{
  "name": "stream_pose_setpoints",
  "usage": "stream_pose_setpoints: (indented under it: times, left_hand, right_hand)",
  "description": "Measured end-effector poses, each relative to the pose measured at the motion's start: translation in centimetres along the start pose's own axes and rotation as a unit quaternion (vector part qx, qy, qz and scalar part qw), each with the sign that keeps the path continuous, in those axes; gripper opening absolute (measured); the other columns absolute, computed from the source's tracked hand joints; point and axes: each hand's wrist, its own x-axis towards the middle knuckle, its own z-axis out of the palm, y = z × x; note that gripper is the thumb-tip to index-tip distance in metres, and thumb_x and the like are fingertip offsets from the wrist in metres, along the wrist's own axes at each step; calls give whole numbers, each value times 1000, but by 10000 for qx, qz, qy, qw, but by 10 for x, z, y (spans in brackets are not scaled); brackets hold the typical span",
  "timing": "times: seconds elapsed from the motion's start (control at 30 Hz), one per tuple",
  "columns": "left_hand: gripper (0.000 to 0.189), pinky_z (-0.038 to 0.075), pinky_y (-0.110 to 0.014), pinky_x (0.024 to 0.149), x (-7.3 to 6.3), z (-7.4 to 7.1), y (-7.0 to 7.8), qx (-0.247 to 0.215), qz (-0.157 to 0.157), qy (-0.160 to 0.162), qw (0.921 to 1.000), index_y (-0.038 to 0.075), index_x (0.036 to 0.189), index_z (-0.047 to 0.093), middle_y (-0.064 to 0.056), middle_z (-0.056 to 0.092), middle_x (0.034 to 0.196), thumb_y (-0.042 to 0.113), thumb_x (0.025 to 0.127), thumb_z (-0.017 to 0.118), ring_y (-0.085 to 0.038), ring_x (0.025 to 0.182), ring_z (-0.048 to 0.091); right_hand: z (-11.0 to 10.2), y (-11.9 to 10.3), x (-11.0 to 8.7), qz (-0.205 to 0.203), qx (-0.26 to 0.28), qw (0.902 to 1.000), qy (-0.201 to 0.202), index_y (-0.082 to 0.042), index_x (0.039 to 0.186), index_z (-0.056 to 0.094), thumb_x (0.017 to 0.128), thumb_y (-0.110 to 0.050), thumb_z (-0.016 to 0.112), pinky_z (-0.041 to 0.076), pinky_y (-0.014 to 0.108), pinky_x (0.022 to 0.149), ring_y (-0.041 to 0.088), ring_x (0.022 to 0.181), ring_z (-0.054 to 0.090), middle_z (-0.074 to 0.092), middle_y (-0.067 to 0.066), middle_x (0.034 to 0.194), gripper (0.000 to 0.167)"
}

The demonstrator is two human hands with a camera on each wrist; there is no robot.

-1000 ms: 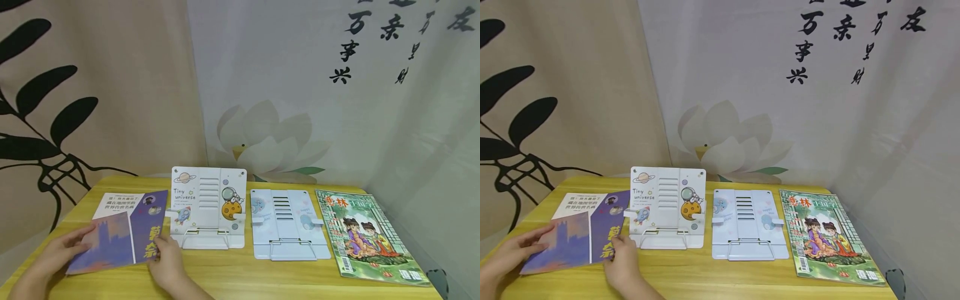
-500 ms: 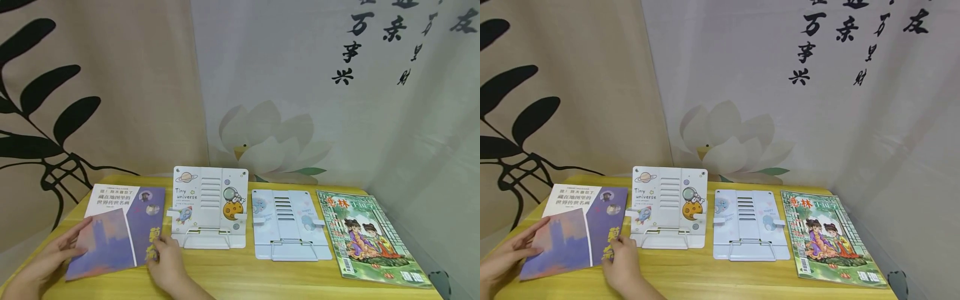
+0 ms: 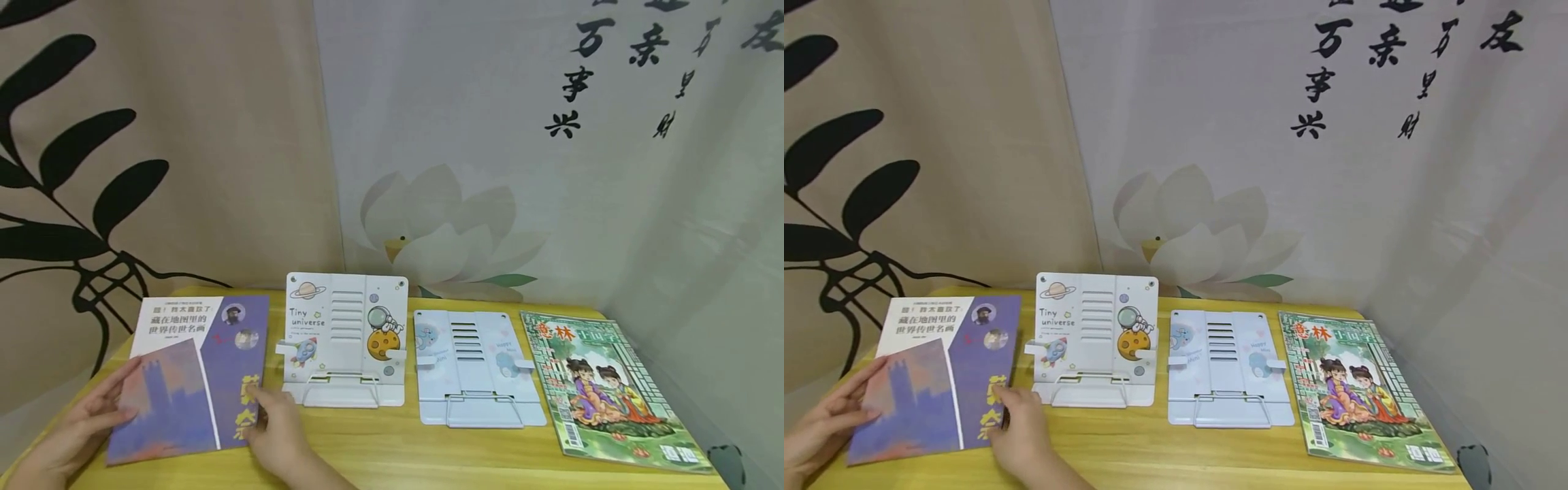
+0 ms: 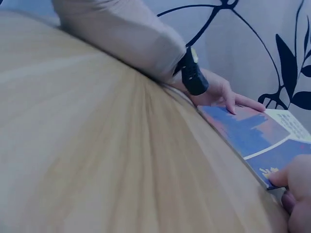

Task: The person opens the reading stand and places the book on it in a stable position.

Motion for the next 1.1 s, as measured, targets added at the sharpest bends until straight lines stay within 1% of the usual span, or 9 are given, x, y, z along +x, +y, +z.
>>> stream_pose_setpoints:
  times: [0.1, 0.23, 0.3, 0.4, 0.53, 0.67, 0.8, 0.93, 1.1]
  left_hand:
    - [79, 50, -31, 88, 0, 2, -1, -101, 17, 91, 9999, 27, 151, 32, 16, 45, 142, -24, 92, 23, -10, 119, 52]
    - [71, 50, -30, 87, 1, 3, -3, 10, -40, 306, 9995, 27, 147, 40, 11, 51, 138, -20, 95, 23, -11, 117, 54]
    - [69, 50, -28, 87, 2, 4, -3, 177, -28, 409, 9990, 26, 145, 43, 10, 52, 136, -19, 96, 25, -10, 116, 55]
    - [69, 49, -25, 86, 4, 5, -3, 349, 78, 481, 9982, 25, 144, 45, 9, 54, 135, -20, 95, 26, -9, 114, 56]
    - [70, 50, -27, 86, 7, 8, -1, 256, 284, 440, 9983, 22, 144, 46, 6, 55, 134, -22, 93, 26, -11, 113, 57]
    - [70, 49, -28, 88, 14, 12, 4, 180, 489, 305, 9982, 18, 145, 43, 4, 53, 136, -24, 92, 25, -13, 116, 55]
    - [71, 45, -23, 91, 22, 17, 10, 565, 755, 190, 9954, 15, 147, 39, 3, 51, 138, -26, 90, 26, -10, 119, 51]
    - [74, 46, -23, 91, 31, 25, 16, 717, 991, 17, 9925, 11, 149, 33, -1, 51, 138, -29, 87, 26, -13, 118, 53]
    - [74, 48, -22, 87, 41, 40, 23, 1220, 884, 405, 9878, 14, 150, 33, 3, 54, 133, -27, 88, 32, -11, 113, 56]
  right_hand:
    - [-2, 3, 0, 27, 681, 9977, 32, -7, 128, 61, 64, 18, 72, 45, 10, 67, -1, 81, 49, 59, -1, 107, 69]
    - [-7, 5, 2, 94, 1025, 9946, 141, -7, 130, 59, 65, 23, 67, 47, 11, 65, -1, 78, 51, 59, 0, 109, 72]
    - [-10, 5, 2, 152, 1049, 9943, 152, -7, 132, 57, 65, 23, 67, 48, 12, 67, 0, 82, 53, 60, 0, 110, 74]
    - [-15, 3, 3, 153, 919, 9956, 99, -8, 134, 55, 65, 22, 68, 49, 15, 77, 4, 94, 56, 59, -1, 117, 77]
    - [-23, -1, 5, 47, 784, 9969, 39, -9, 137, 53, 63, 21, 69, 46, 18, 85, 6, 102, 54, 55, -1, 127, 81]
    - [-33, -6, 8, 25, 899, 9959, -53, -11, 139, 50, 67, 19, 70, 47, 16, 78, 2, 94, 51, 53, 0, 128, 81]
    - [-45, -10, 13, 77, 1079, 9940, -133, -14, 142, 48, 70, 18, 69, 49, 14, 68, 1, 90, 51, 52, 1, 128, 82]
    - [-58, -13, 19, 215, 1197, 9922, -259, -17, 145, 44, 71, 19, 68, 49, 14, 62, 1, 91, 51, 49, -2, 133, 86]
    - [-74, -18, 26, 431, 1319, 9899, -292, -22, 146, 41, 72, 18, 68, 51, 18, 57, 2, 94, 49, 43, -9, 141, 89]
